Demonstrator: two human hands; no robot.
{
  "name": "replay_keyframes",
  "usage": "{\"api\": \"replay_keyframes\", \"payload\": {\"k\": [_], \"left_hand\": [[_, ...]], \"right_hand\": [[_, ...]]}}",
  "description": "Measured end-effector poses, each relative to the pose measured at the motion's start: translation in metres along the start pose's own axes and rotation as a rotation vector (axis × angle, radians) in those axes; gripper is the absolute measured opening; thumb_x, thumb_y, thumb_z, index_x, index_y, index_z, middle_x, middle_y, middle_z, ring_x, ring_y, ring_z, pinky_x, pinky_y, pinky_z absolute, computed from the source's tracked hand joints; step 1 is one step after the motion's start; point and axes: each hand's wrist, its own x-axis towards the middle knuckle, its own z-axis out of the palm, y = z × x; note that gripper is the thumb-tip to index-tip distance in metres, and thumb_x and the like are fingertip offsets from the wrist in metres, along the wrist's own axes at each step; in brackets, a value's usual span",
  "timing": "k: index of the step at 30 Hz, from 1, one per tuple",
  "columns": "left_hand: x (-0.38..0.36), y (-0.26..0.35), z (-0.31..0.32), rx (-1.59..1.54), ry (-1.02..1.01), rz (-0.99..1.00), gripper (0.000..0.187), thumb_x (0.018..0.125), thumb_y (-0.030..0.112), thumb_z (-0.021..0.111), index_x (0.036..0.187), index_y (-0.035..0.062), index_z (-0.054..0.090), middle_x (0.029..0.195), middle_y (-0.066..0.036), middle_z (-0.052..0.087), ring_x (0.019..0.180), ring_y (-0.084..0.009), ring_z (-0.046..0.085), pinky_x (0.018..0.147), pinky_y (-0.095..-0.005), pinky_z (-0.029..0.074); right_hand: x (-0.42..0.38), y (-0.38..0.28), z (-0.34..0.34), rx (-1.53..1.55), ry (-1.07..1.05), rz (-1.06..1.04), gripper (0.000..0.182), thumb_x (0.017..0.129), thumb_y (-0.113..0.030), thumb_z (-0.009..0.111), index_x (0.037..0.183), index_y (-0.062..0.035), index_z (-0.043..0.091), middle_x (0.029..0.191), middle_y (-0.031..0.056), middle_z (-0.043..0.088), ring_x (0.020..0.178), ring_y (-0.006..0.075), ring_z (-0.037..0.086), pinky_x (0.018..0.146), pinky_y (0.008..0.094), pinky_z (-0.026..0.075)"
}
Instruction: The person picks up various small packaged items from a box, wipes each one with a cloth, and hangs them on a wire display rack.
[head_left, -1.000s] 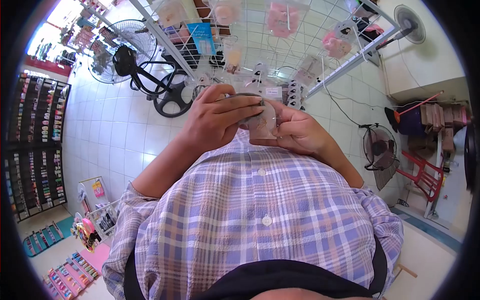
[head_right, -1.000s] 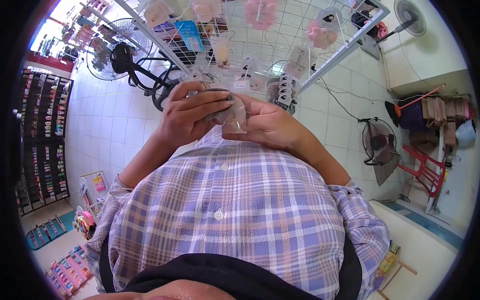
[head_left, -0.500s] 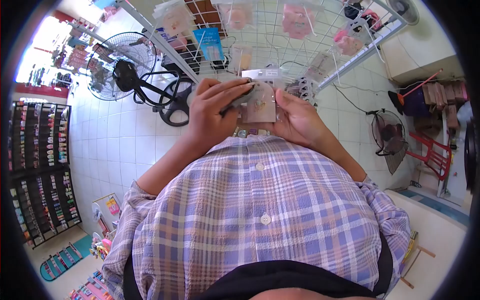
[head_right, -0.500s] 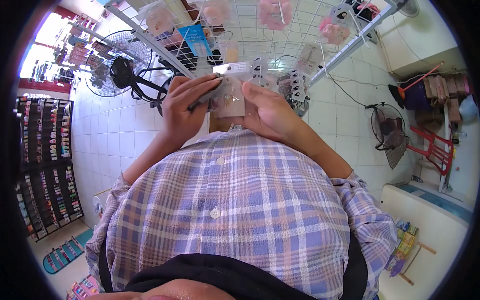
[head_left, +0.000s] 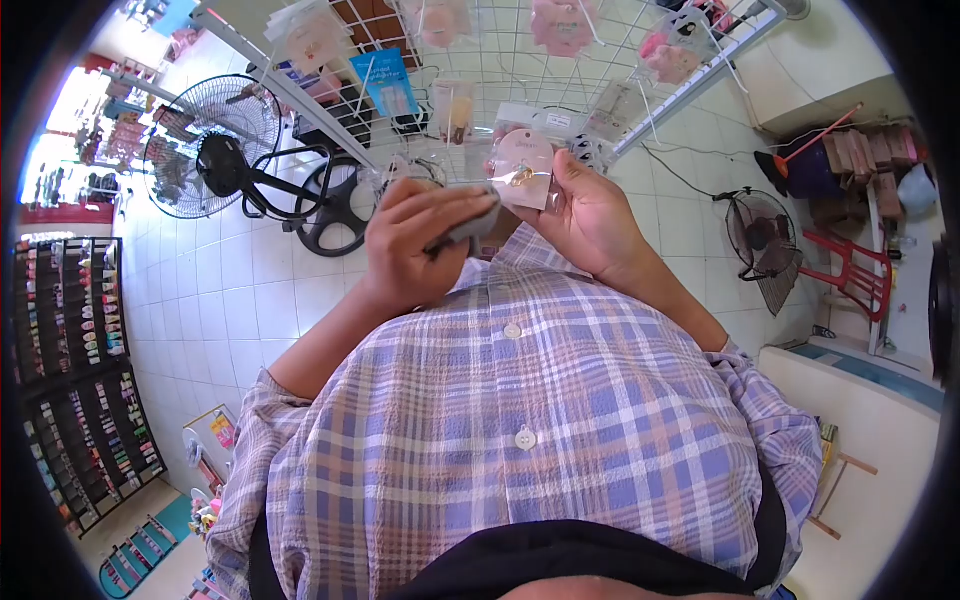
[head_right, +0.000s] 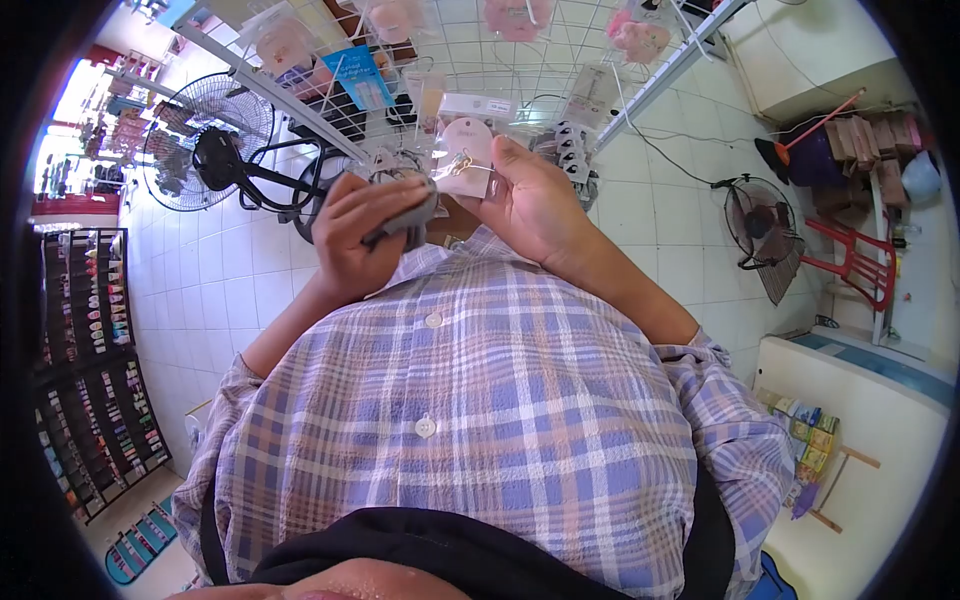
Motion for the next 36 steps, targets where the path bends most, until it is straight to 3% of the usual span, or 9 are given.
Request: {"api": "replay_keyframes", "payload": {"k": [15, 19, 22, 24, 27, 32, 34, 35, 36], "left_hand": [[-0.009, 0.011, 0.023, 0.048, -0.004, 0.148, 0.04, 0.064, 0.001, 0.059, 0.101, 0.0067, 0.071, 0.103, -0.007, 0.07, 0.071, -0.018, 0.058, 0.071, -0.0298, 0.043], [-0.009, -0.009, 0.015, 0.136, 0.089, -0.074, 0.04, 0.065, 0.0, 0.061, 0.103, 0.0093, 0.071, 0.108, -0.005, 0.069, 0.076, -0.0172, 0.058, 0.074, -0.0284, 0.043], [0.002, 0.005, 0.01, 0.164, 0.111, 0.015, 0.041, 0.066, -0.001, 0.061, 0.104, 0.0099, 0.071, 0.109, -0.004, 0.069, 0.078, -0.0168, 0.058, 0.075, -0.0272, 0.042], [0.001, 0.013, 0.019, 0.119, 0.082, 0.078, 0.041, 0.067, -0.001, 0.062, 0.106, 0.01, 0.07, 0.111, -0.003, 0.068, 0.08, -0.0164, 0.057, 0.076, -0.0269, 0.041], [-0.006, 0.01, 0.025, 0.107, 0.068, 0.06, 0.043, 0.067, 0.0, 0.062, 0.107, 0.0115, 0.07, 0.113, -0.001, 0.067, 0.083, -0.0164, 0.055, 0.078, -0.0269, 0.041], [-0.026, -0.034, 0.0, 0.206, 0.069, -0.006, 0.045, 0.066, -0.002, 0.057, 0.107, 0.0131, 0.07, 0.105, -0.003, 0.068, 0.079, -0.0197, 0.058, 0.075, -0.0281, 0.044], [-0.042, -0.067, -0.012, -0.01, 0.097, -0.71, 0.04, 0.07, 0.005, 0.053, 0.107, 0.0074, 0.069, 0.093, -0.006, 0.069, 0.073, -0.0189, 0.06, 0.066, -0.029, 0.047], [-0.046, -0.077, -0.023, 0.0, 0.107, -0.708, 0.04, 0.07, 0.005, 0.053, 0.107, 0.0074, 0.069, 0.093, -0.006, 0.069, 0.073, -0.0189, 0.06, 0.066, -0.029, 0.047], [-0.044, -0.082, -0.036, -0.507, 0.125, -0.808, 0.037, 0.075, 0.011, 0.051, 0.108, 0.0041, 0.067, 0.088, -0.006, 0.068, 0.071, -0.0175, 0.06, 0.064, -0.0291, 0.048]], "right_hand": [[-0.005, 0.011, 0.002, 0.057, -0.024, 0.002, 0.04, 0.103, -0.024, 0.03, 0.131, 0.0028, 0.039, 0.129, 0.0158, 0.049, 0.117, 0.0277, 0.05, 0.103, 0.0443, 0.039], [-0.004, 0.014, 0.001, 0.112, 0.086, -0.006, 0.04, 0.103, -0.024, 0.029, 0.131, 0.0027, 0.039, 0.128, 0.0163, 0.049, 0.117, 0.0273, 0.05, 0.103, 0.0443, 0.039], [0.0, 0.02, -0.006, 0.075, 0.102, -0.033, 0.04, 0.103, -0.024, 0.029, 0.131, 0.0028, 0.039, 0.129, 0.0184, 0.048, 0.117, 0.0277, 0.05, 0.104, 0.044, 0.039], [0.013, 0.028, -0.026, 0.355, -0.441, 0.075, 0.042, 0.103, -0.025, 0.027, 0.132, 0.0029, 0.038, 0.132, 0.0201, 0.046, 0.118, 0.028, 0.049, 0.105, 0.043, 0.038], [0.004, 0.022, -0.001, 0.154, -0.123, 0.066, 0.043, 0.104, -0.026, 0.026, 0.133, 0.0029, 0.037, 0.133, 0.0206, 0.045, 0.121, 0.0276, 0.049, 0.106, 0.0408, 0.038], [0.007, 0.018, 0.01, 0.116, -0.06, -0.013, 0.047, 0.103, -0.031, 0.028, 0.138, 0.0007, 0.033, 0.136, 0.0184, 0.045, 0.125, 0.0307, 0.046, 0.107, 0.0425, 0.036], [0.009, 0.019, 0.015, 0.083, -0.05, -0.029, 0.047, 0.102, -0.031, 0.029, 0.138, 0.0006, 0.033, 0.137, 0.0172, 0.045, 0.126, 0.0304, 0.045, 0.108, 0.0428, 0.036], [0.011, 0.022, 0.017, 0.013, -0.02, -0.026, 0.046, 0.103, -0.03, 0.029, 0.137, 0.0002, 0.034, 0.137, 0.016, 0.045, 0.125, 0.0297, 0.046, 0.108, 0.0431, 0.036], [0.012, 0.024, 0.02, -0.058, 0.01, -0.026, 0.046, 0.103, -0.029, 0.03, 0.137, -0.0003, 0.036, 0.137, 0.0147, 0.046, 0.125, 0.029, 0.046, 0.107, 0.0433, 0.036]]}}
